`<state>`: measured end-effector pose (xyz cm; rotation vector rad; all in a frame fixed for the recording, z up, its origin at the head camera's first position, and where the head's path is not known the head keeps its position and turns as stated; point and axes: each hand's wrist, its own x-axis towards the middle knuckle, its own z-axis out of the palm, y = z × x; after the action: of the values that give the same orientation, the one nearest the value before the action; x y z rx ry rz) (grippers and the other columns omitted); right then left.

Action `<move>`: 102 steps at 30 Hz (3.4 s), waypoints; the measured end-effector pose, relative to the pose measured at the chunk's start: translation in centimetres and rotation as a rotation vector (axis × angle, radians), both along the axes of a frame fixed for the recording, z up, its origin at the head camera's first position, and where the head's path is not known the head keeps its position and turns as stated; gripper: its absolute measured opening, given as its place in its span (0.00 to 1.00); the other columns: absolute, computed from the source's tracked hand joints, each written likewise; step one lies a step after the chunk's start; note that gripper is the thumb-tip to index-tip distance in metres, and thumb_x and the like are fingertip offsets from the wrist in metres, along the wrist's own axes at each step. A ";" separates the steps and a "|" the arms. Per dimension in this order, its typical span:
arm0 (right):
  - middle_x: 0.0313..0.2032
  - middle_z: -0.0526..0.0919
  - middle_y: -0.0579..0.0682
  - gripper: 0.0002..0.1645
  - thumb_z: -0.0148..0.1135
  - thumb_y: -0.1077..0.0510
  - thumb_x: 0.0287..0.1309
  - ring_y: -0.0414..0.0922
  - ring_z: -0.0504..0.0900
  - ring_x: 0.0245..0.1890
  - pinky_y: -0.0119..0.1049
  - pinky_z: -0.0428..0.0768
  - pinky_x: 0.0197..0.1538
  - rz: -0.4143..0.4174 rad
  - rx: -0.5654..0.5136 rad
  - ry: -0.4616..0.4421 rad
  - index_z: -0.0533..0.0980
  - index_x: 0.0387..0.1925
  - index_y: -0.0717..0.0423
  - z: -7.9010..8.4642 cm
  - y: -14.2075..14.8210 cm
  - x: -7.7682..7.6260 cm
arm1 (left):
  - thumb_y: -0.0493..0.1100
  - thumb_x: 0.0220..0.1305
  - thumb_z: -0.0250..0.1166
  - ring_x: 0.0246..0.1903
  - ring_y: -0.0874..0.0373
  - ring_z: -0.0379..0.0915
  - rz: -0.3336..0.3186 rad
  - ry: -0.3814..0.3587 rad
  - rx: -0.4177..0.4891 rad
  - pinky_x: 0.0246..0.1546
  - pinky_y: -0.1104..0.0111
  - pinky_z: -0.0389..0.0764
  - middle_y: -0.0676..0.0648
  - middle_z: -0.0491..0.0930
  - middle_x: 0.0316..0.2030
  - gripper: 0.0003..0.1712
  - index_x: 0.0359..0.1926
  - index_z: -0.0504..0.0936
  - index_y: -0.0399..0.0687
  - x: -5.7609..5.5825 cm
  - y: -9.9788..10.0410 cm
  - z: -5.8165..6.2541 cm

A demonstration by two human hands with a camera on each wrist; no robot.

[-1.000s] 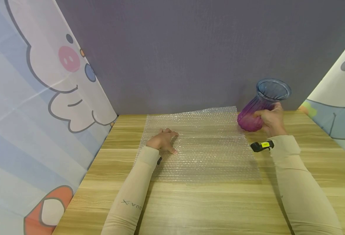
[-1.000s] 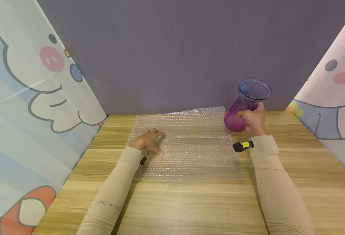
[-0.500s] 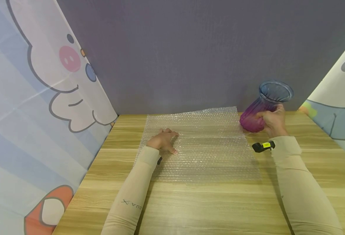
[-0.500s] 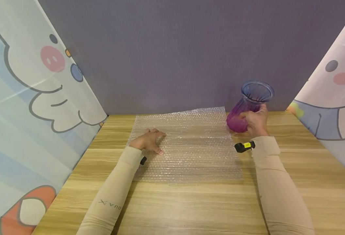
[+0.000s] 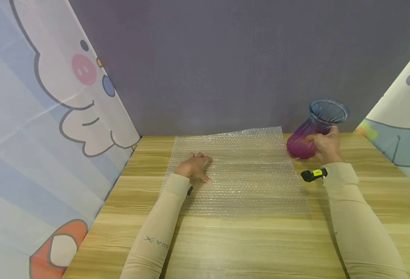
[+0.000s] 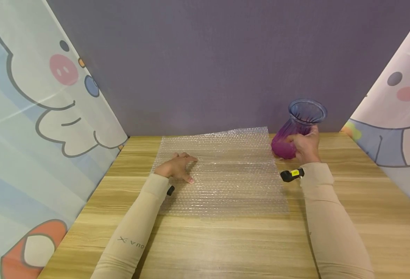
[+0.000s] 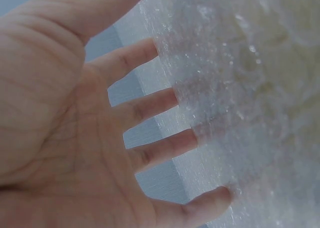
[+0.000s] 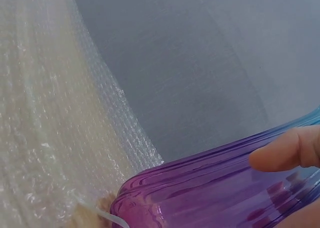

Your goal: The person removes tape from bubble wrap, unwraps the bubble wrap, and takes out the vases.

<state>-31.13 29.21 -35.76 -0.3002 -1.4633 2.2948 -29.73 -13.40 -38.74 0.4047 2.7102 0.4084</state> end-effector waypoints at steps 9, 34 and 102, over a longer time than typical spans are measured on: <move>0.47 0.75 0.42 0.48 0.47 0.94 0.35 0.37 0.74 0.45 0.23 0.81 0.31 -0.009 0.028 -0.013 0.68 0.49 0.45 -0.4 0.3 -0.1 | 0.56 0.49 0.81 0.81 0.35 0.30 0.002 -0.001 0.000 0.69 0.24 0.47 0.48 0.52 0.80 0.57 0.78 0.61 0.66 0.0 0.0 0.0; 0.48 0.76 0.37 0.43 0.62 0.83 0.47 0.35 0.73 0.50 0.19 0.78 0.45 0.004 0.263 -0.008 0.69 0.56 0.40 -2.0 0.9 -1.4 | 0.57 0.50 0.80 0.81 0.36 0.31 0.001 0.011 -0.018 0.70 0.24 0.49 0.49 0.53 0.80 0.56 0.78 0.61 0.67 -0.1 -0.1 -0.2; 0.44 0.56 0.37 0.26 0.58 0.70 0.54 0.34 0.60 0.48 0.24 0.64 0.44 -0.361 0.350 -0.131 0.58 0.43 0.41 2.7 -0.8 0.2 | 0.55 0.57 0.77 0.80 0.32 0.29 -0.025 -0.034 0.016 0.72 0.27 0.47 0.45 0.46 0.82 0.51 0.78 0.62 0.62 0.0 -0.3 -0.1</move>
<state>-30.89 28.45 -33.09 -0.5653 -1.6827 1.7318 -29.69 -13.69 -38.80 0.4315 2.6674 0.4259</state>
